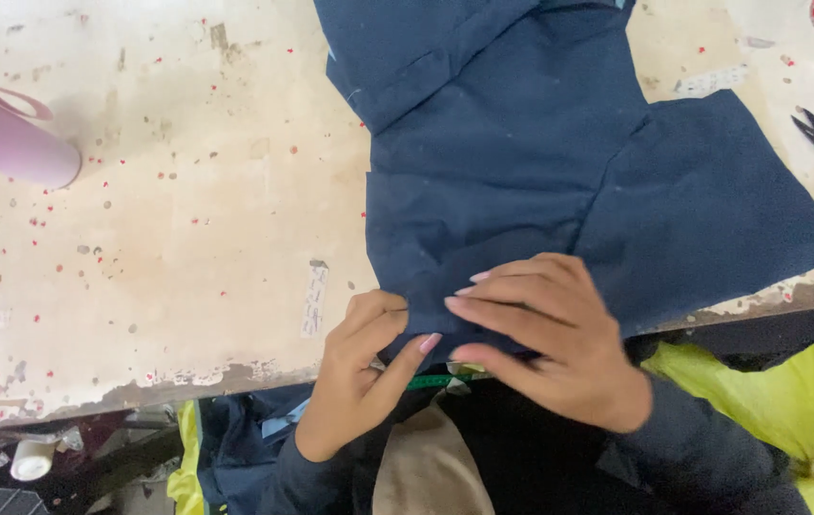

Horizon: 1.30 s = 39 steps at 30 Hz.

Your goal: Trimming loose threads from a blue garment using a manual thread clipper at a quality control station.

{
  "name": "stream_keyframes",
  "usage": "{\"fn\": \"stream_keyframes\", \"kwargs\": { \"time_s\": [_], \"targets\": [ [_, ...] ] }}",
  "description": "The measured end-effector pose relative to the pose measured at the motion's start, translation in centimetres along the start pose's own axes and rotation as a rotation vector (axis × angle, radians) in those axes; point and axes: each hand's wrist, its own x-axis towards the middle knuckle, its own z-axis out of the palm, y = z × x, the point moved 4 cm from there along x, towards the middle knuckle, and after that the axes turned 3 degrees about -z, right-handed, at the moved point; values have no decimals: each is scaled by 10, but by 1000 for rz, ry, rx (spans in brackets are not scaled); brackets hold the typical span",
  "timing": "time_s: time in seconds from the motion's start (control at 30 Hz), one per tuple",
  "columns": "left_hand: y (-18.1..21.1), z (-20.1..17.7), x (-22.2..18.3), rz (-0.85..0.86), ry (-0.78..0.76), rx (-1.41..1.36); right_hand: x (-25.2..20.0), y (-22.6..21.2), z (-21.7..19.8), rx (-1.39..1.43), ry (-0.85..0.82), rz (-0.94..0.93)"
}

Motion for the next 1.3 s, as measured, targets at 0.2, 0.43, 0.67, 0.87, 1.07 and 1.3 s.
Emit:
{"fn": "stream_keyframes", "kwargs": {
  "time_s": [0.2, 0.43, 0.67, 0.87, 1.07, 1.3],
  "targets": [
    [5, 3, 5, 10, 4, -3, 6, 1, 7, 111, 167, 2],
    [4, 5, 8, 49, 54, -46, 2, 13, 13, 251, 110, 122],
    [-1, 0, 16, -121, 69, 24, 16, 31, 5, -22, -4, -48],
    [-37, 23, 45, -95, -163, 84, 54, 126, 4, 3, 200, 119],
    [-50, 22, 68, 24, -89, -135, 15, 218, 70, 305, 55, 515],
    [-17, 2, 84, 112, -203, 103, 17, 212, 62, 387, 49, 516]
  ]
}}
